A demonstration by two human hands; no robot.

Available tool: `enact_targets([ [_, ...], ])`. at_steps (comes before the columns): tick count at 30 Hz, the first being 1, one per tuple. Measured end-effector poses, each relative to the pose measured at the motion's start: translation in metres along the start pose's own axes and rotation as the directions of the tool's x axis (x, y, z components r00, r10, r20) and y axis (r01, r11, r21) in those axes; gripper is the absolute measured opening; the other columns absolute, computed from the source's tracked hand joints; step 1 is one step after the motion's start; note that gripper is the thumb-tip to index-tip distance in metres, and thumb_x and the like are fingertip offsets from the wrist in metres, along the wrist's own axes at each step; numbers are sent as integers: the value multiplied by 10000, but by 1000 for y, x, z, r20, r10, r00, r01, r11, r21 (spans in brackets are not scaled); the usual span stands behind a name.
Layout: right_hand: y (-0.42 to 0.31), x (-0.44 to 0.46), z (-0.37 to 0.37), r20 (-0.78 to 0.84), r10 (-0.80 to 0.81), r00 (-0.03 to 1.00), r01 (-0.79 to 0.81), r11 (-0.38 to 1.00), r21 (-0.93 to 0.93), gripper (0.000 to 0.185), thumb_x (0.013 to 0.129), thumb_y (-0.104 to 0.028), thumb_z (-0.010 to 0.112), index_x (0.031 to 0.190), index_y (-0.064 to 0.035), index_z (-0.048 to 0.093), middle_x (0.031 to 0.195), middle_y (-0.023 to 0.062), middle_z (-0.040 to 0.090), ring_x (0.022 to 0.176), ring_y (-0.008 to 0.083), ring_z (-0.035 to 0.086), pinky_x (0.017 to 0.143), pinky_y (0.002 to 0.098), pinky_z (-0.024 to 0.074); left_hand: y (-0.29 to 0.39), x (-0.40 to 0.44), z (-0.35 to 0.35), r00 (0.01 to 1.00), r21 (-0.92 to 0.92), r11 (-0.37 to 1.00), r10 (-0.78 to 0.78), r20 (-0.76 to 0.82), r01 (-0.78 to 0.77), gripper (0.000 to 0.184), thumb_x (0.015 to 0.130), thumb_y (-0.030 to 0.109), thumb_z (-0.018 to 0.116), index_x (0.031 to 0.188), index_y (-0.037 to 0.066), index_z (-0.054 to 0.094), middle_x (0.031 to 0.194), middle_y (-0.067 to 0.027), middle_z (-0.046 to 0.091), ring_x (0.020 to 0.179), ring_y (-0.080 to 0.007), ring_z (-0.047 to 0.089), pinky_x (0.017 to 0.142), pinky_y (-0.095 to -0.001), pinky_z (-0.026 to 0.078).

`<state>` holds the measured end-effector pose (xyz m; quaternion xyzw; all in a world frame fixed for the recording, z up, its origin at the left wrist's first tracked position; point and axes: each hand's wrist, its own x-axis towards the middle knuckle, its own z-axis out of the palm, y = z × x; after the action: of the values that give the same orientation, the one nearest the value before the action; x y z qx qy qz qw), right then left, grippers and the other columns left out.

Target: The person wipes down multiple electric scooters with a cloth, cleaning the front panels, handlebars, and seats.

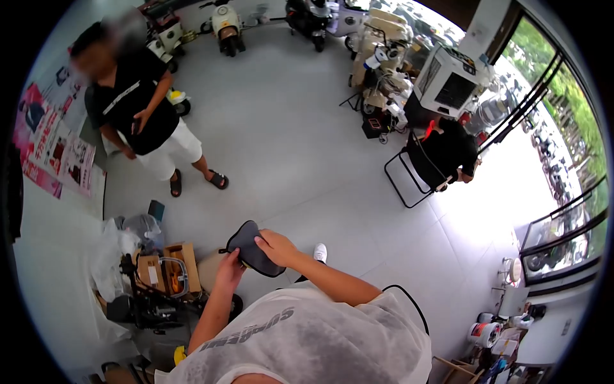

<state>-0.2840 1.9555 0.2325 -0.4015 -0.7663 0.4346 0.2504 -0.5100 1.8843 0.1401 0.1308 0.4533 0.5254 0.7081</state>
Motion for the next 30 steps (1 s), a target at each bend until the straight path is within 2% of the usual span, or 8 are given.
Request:
enact_targets([
  [2, 27, -2, -37, -108, 139, 984, -123, 982, 143, 399, 1098, -347, 431, 1203, 1, 598, 1068, 229, 663, 1017, 418, 626, 905, 460, 484, 8, 27, 53, 999, 16, 999, -33, 11, 33, 403, 1028, 252, 629, 1360, 40, 542, 1339, -64, 631, 1225, -226, 601, 1021, -420, 465],
  [8, 151, -1, -145, -278, 285, 917, -255, 957, 139, 427, 1095, -369, 429, 1166, 8, 614, 1044, 242, 667, 1017, 438, 632, 899, 471, 486, -24, 142, 170, 972, 181, 956, -236, -1, 232, 357, 1047, 275, 601, 1314, 38, 578, 1257, -85, 671, 1165, -233, 655, 985, -423, 535],
  [10, 164, -1, -182, -293, 327, 899, -267, 937, 225, 427, 1096, -374, 425, 1150, 6, 612, 1030, 248, 667, 1009, 445, 630, 891, 474, 486, -39, 178, 207, 984, 503, 847, -117, -136, 171, 306, 1043, 344, 628, 1023, 42, 668, 950, -43, 702, 894, -165, 694, 784, -341, 551],
  [12, 183, 5, -225, -334, 347, 876, -259, 924, 281, 428, 1098, -379, 421, 1134, 4, 609, 1016, 254, 666, 1001, 452, 629, 884, 477, 485, -53, 216, 238, 994, 744, 668, 57, -88, 27, 355, 1053, 363, 607, 934, 37, 681, 816, -25, 673, 784, -144, 683, 696, -306, 499],
  [15, 215, 16, -261, -394, 373, 840, -294, 924, 246, 431, 1100, -386, 414, 1129, -4, 610, 1033, 260, 672, 1023, 453, 629, 890, 472, 485, -58, 260, 274, 991, 824, 565, 127, -49, -32, 388, 1057, 367, 595, 894, 24, 677, 764, -21, 654, 752, -130, 672, 660, -298, 462],
  [26, 316, 61, -320, -519, 600, 609, -456, 800, 390, 458, 1092, -426, 456, 1197, -15, 628, 1063, 217, 701, 1029, 349, 666, 932, 406, 482, -23, 371, 380, 989, 733, 680, -94, 117, -22, 347, 1057, 360, 592, 1015, 30, 688, 934, -34, 718, 915, -157, 688, 814, -331, 524],
  [27, 329, 71, -324, -531, 605, 593, -460, 796, 393, 458, 1092, -426, 456, 1197, -15, 628, 1063, 217, 701, 1029, 349, 666, 932, 406, 482, -16, 385, 388, 979, 772, 635, -144, 143, -19, 318, 1067, 362, 556, 1106, 66, 665, 1060, -52, 718, 996, -194, 695, 898, -360, 524],
  [30, 360, 105, -340, -599, 601, 529, -422, 799, 428, 490, 1090, -437, 460, 1234, 1, 628, 1111, 195, 711, 1054, 312, 663, 958, 386, 478, 5, 426, 414, 981, 740, 672, -151, 123, 10, 270, 1057, 319, 564, 1148, 78, 646, 1114, -54, 697, 1018, -181, 678, 900, -352, 514],
])
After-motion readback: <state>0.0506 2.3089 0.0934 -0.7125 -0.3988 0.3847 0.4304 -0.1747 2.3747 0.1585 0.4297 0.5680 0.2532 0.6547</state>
